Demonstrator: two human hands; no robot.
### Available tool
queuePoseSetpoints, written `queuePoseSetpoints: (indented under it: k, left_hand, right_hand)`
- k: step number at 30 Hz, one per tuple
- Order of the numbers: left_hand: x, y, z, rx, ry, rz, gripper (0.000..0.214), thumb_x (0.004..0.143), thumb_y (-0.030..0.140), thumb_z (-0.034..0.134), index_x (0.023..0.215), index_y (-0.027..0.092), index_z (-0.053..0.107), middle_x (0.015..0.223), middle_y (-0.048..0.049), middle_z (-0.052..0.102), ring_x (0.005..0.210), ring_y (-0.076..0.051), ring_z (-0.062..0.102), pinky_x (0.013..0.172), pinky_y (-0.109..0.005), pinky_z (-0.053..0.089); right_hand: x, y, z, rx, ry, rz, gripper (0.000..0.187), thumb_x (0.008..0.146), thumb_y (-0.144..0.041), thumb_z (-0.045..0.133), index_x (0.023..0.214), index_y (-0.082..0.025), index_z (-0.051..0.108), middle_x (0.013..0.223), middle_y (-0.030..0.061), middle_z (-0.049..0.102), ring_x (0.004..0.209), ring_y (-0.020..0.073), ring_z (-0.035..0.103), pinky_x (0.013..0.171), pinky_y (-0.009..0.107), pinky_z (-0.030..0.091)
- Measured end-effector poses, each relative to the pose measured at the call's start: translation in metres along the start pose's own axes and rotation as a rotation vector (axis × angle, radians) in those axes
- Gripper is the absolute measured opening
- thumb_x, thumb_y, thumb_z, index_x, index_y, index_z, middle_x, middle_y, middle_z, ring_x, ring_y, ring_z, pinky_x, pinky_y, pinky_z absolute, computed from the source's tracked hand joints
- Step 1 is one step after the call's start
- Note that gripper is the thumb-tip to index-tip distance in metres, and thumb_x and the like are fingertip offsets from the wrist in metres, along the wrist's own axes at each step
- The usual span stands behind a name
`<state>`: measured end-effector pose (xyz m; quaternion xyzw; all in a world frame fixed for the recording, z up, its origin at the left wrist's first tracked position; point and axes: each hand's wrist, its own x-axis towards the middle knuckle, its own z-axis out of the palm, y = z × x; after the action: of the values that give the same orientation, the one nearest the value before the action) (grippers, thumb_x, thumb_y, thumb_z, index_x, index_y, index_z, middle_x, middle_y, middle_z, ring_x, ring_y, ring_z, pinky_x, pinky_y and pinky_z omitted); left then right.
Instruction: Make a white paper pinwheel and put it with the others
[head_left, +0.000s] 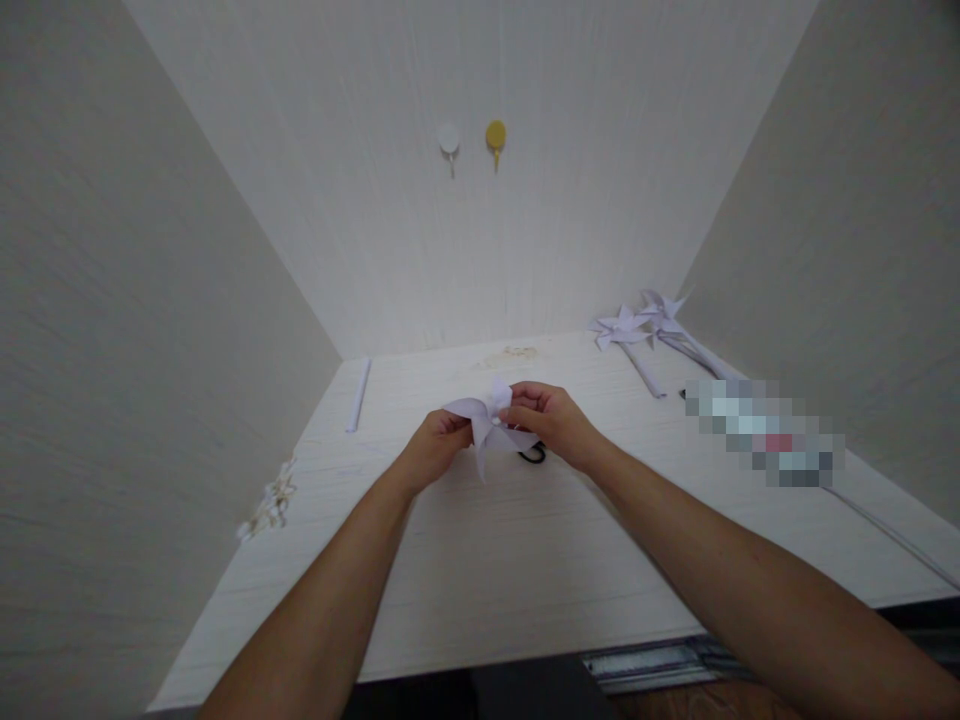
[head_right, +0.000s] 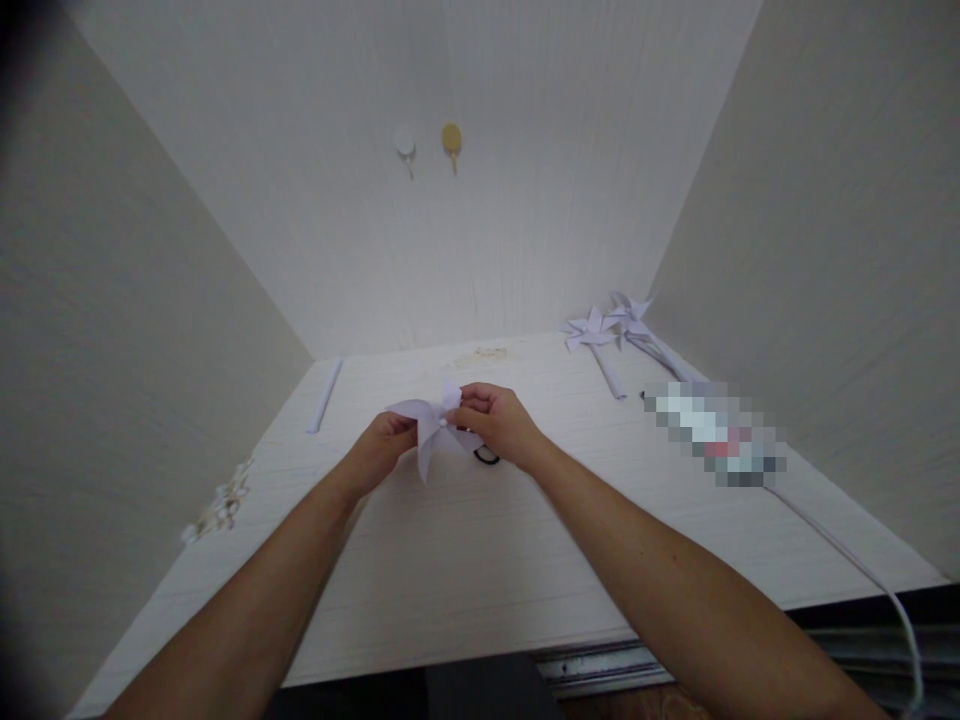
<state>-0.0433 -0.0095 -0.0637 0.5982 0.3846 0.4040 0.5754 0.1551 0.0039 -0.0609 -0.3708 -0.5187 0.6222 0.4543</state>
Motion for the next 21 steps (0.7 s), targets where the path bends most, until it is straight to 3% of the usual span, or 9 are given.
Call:
queuePoseSetpoints:
  k: [14, 21]
  left_hand:
    - [0.000, -0.005, -0.008, 0.087, 0.095, 0.061, 0.023, 0.075, 0.039, 0.084, 0.077, 0.017, 0.077, 0.075, -0.0026, 0.071, 0.075, -0.019, 0.062, 0.077, -0.032, 0.049]
    - [-0.003, 0.003, -0.006, 0.159, 0.004, 0.075, 0.014, 0.074, 0.026, 0.081, 0.083, 0.015, 0.081, 0.085, -0.0056, 0.078, 0.081, -0.020, 0.066, 0.081, -0.032, 0.052]
  right_hand:
    - [0.002, 0.004, -0.002, -0.005, 0.035, -0.003, 0.038, 0.057, -0.030, 0.091, 0.086, -0.022, 0.068, 0.074, -0.0021, 0.075, 0.062, 0.0132, 0.062, 0.061, 0.027, 0.046]
    - [-0.001, -0.006, -0.003, -0.090, -0.042, 0.053, 0.028, 0.069, -0.043, 0.079, 0.079, -0.018, 0.073, 0.064, -0.0022, 0.064, 0.058, 0.0121, 0.055, 0.053, 0.024, 0.038]
